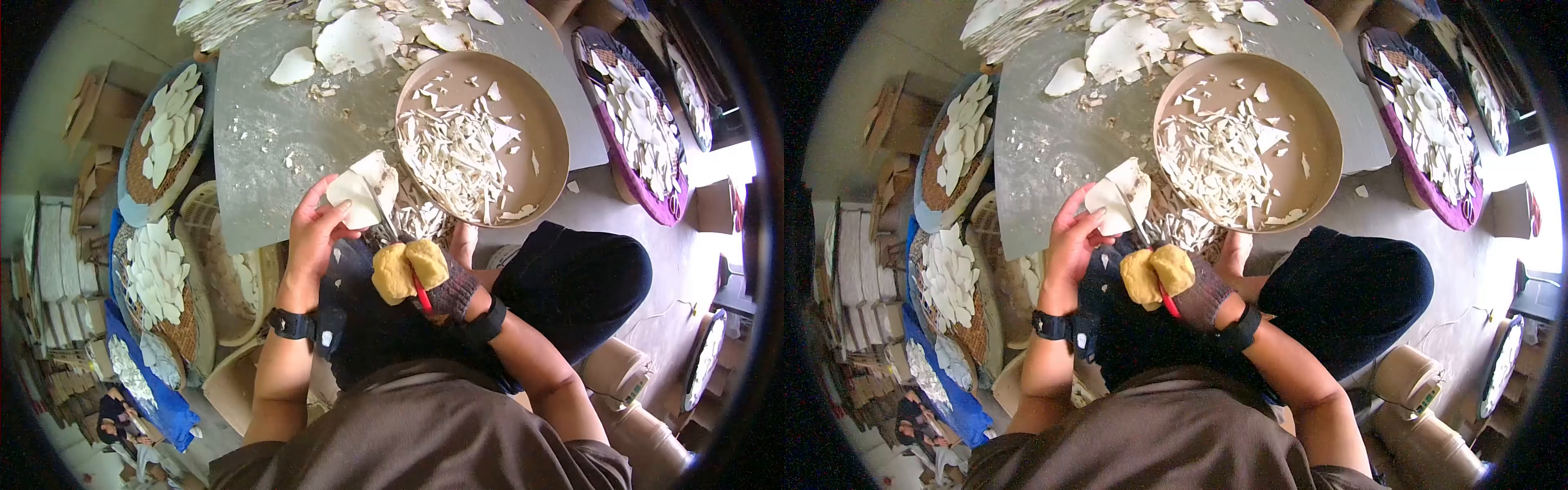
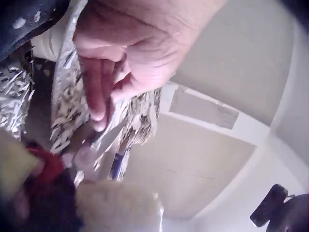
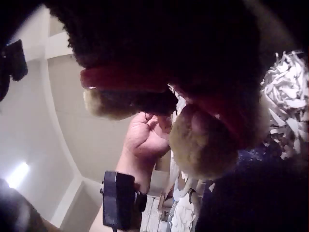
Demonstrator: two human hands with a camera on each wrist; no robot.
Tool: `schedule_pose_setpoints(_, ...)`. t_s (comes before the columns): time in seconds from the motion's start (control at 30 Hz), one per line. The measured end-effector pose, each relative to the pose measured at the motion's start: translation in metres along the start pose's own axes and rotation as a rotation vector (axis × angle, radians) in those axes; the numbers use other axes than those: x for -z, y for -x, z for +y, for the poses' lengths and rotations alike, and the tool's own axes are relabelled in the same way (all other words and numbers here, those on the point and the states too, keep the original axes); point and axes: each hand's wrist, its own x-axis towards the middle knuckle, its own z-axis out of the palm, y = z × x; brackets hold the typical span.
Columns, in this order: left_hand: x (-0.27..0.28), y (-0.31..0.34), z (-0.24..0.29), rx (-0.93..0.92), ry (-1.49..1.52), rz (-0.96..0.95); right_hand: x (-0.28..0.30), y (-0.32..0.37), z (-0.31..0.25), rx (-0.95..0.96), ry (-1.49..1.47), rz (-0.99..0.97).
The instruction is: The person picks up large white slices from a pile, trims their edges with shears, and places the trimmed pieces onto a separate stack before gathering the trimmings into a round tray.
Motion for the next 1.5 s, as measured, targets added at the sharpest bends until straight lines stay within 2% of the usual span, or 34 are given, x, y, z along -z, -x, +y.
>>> schedule_pose_setpoints(0.17, 0.006, -0.003, 0.004, -0.007, -0.042, -0.001, -0.007, -0.011, -0.006, 0.012, -0.336, -0.081)
schedule_pose_setpoints(0.33, 0.008, -0.009, 0.016, 0.006, -0.118, -0.058, -0.018, -0.028, -0.029, 0.033, -0.372, -0.227)
schedule_pose_setpoints(0.53, 0.01, -0.015, 0.02, 0.017, -0.149, -0.061, -0.007, -0.032, -0.018, -0.122, -0.504, -0.089)
schedule_pose_setpoints(0.67, 0.013, -0.015, 0.018, 0.018, -0.175, -0.059, -0.007, -0.035, -0.019, -0.066, -0.463, -0.202)
schedule_pose_setpoints(0.73, 0.013, -0.014, 0.018, 0.026, -0.195, -0.063, -0.021, -0.034, -0.028, -0.152, -0.221, -0.045)
schedule_pose_setpoints(0.77, 0.013, -0.015, 0.018, 0.028, -0.205, -0.065, -0.032, -0.033, -0.033, -0.252, 0.018, 0.146)
schedule_pose_setpoints(0.83, 0.011, -0.013, 0.021, 0.028, -0.22, -0.085, -0.042, -0.031, -0.037, -0.347, 0.255, 0.342)
schedule_pose_setpoints(0.87, 0.01, -0.012, 0.023, 0.03, -0.228, -0.094, -0.045, -0.03, -0.038, -0.346, 0.252, 0.347)
schedule_pose_setpoints(0.93, 0.01, -0.009, 0.022, 0.016, -0.246, -0.144, -0.034, -0.027, -0.029, -0.256, 0.036, 0.201)
schedule_pose_setpoints(0.97, 0.009, -0.007, 0.02, 0.011, -0.252, -0.167, -0.011, -0.025, -0.013, -0.167, -0.176, 0.052)
schedule_pose_setpoints(1.03, 0.008, -0.003, 0.018, 0.021, -0.272, -0.185, 0.002, -0.018, -0.004, -0.111, -0.42, -0.062)
schedule_pose_setpoints(1.07, 0.009, -0.002, 0.017, 0.024, -0.283, -0.195, 0.002, -0.016, -0.005, -0.144, -0.448, -0.029)
schedule_pose_setpoints(1.17, 0.017, 0.0, 0.005, 0.005, -0.272, -0.148, 0.017, -0.01, 0.015, 0.123, 0.307, 0.028)
schedule_pose_setpoints(1.2, 0.018, 0.003, 0.005, -0.034, -0.282, -0.145, 0.018, -0.009, 0.02, 0.288, 0.38, 0.018)
schedule_pose_setpoints(1.27, 0.02, 0.015, 0.008, -0.116, -0.304, -0.138, 0.019, -0.006, 0.026, 0.341, 0.25, 0.044)
schedule_pose_setpoints(1.37, 0.034, 0.035, 0.012, -0.289, -0.363, 0.008, 0.045, 0.009, 0.049, -0.026, -0.345, 0.158)
schedule_pose_setpoints(1.43, 0.074, 0.047, 0.014, -0.313, -0.528, 0.193, 0.047, 0.015, 0.043, -0.164, -0.565, 0.115)
schedule_pose_setpoints(1.5, 0.125, 0.062, 0.035, -0.259, -0.697, 0.487, 0.039, 0.018, 0.027, -0.164, -0.501, -0.012)
